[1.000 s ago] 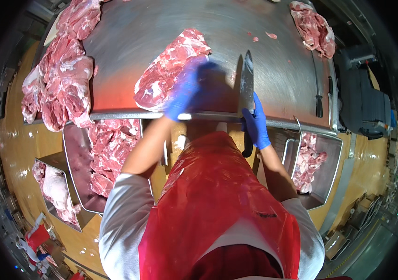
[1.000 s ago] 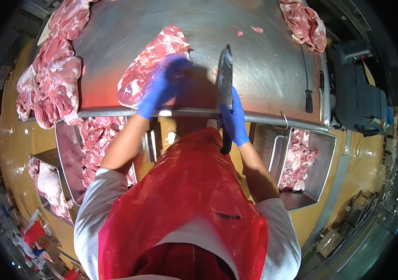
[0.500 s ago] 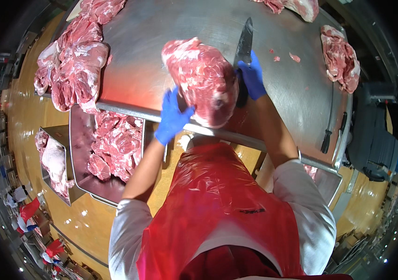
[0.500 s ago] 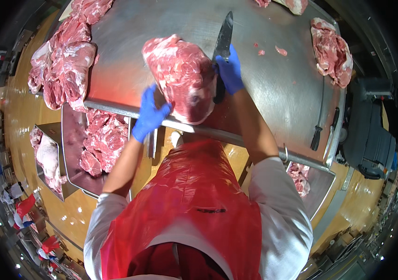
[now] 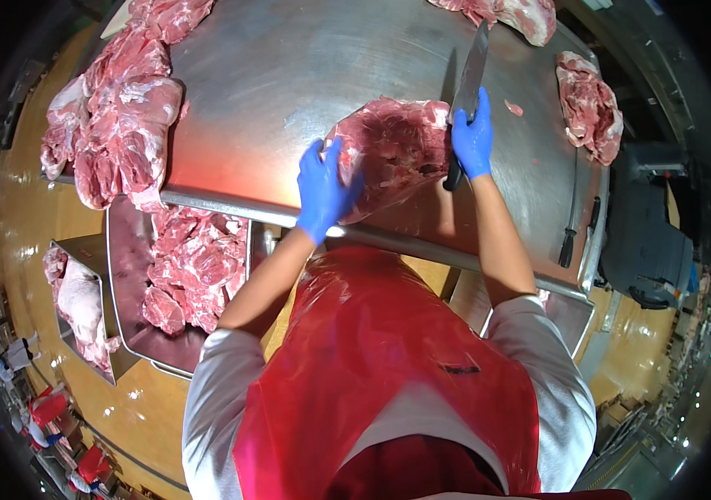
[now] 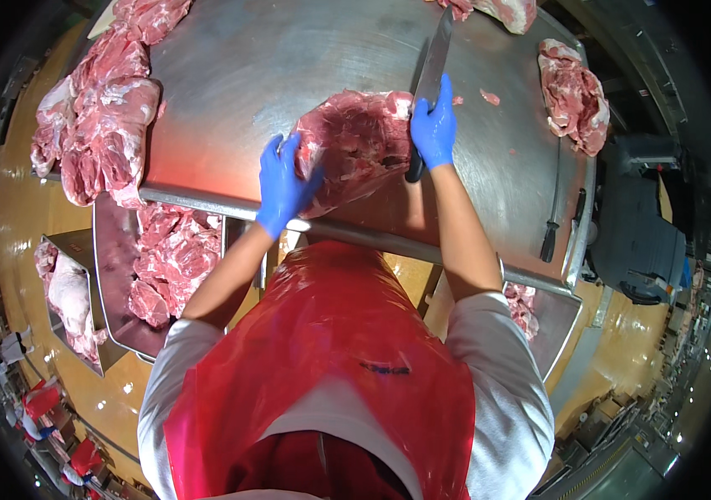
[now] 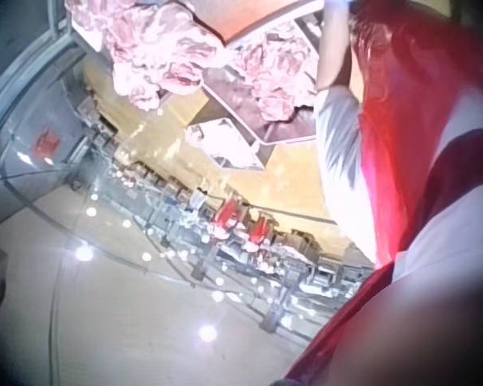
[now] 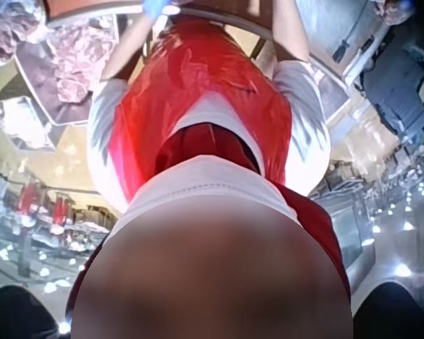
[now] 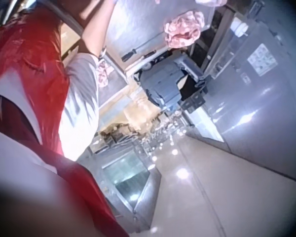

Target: The person cuts large pieces of raw meat on a stainless steel table using a knife. They separate the meat into smaller portions and place them into metal trays. The person wears blue gloves and a red apron throughout the task.

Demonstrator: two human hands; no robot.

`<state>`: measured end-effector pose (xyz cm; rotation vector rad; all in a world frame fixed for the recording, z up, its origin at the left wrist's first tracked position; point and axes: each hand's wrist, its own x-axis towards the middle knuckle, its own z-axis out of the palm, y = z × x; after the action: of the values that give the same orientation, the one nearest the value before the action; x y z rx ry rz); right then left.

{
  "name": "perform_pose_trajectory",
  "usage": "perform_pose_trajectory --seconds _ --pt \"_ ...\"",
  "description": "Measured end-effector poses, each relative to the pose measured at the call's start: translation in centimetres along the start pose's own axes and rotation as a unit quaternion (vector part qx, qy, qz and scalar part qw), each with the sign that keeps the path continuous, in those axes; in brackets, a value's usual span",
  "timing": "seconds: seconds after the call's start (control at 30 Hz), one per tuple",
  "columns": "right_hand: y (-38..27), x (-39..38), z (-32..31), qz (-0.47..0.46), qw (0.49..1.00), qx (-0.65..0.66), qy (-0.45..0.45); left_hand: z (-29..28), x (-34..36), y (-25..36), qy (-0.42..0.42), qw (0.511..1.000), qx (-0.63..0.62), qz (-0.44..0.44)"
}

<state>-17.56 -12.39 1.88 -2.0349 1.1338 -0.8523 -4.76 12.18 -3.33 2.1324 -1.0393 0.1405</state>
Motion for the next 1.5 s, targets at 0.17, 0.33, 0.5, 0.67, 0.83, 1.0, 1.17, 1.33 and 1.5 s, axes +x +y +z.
perform_pose_trajectory --seconds 0.17,0.33,0.5,0.67,0.83,1.0,1.17,1.33,1.5 --pt "2.0 -6.5 -0.5 0.002 1.000 -0.012 -0.003 -2.5 -4.5 -1.5 -0.186 0.975 -0.039 0.115" --pt "-4.3 -12.0 -1.0 0.189 0.978 0.064 -0.064 -2.0 -2.7 -3.4 -0.193 0.975 -0.077 0.073" --pt "-4.0 -14.4 0.1 0.172 0.970 0.030 -0.167 -0.6 -2.1 -4.8 -0.174 0.976 -0.099 0.080" --pt "-8.8 -14.6 2.3 0.106 0.985 0.010 -0.133 0.7 -1.6 -5.8 -0.173 0.973 -0.126 0.082" --pt "-8.1 -12.6 6.1 -0.030 0.984 -0.145 -0.102 1.6 -0.5 -5.0 -0.168 0.975 -0.121 0.085" --pt "-5.9 -11.7 7.6 0.025 0.954 -0.224 -0.198 2.6 0.4 -5.0 -0.167 0.974 -0.122 0.093" --pt "-9.8 -11.9 4.4 0.117 0.937 -0.133 -0.300 3.2 1.3 -6.4 -0.157 0.977 -0.118 0.085" --pt "-1.8 -13.7 5.4 -0.118 0.921 -0.275 -0.250 4.0 1.6 -6.4 -0.166 0.972 -0.118 0.121" --pt "-7.8 -3.8 8.9 0.098 0.846 -0.287 -0.439 3.8 3.0 -6.0 -0.204 0.968 -0.104 0.105"
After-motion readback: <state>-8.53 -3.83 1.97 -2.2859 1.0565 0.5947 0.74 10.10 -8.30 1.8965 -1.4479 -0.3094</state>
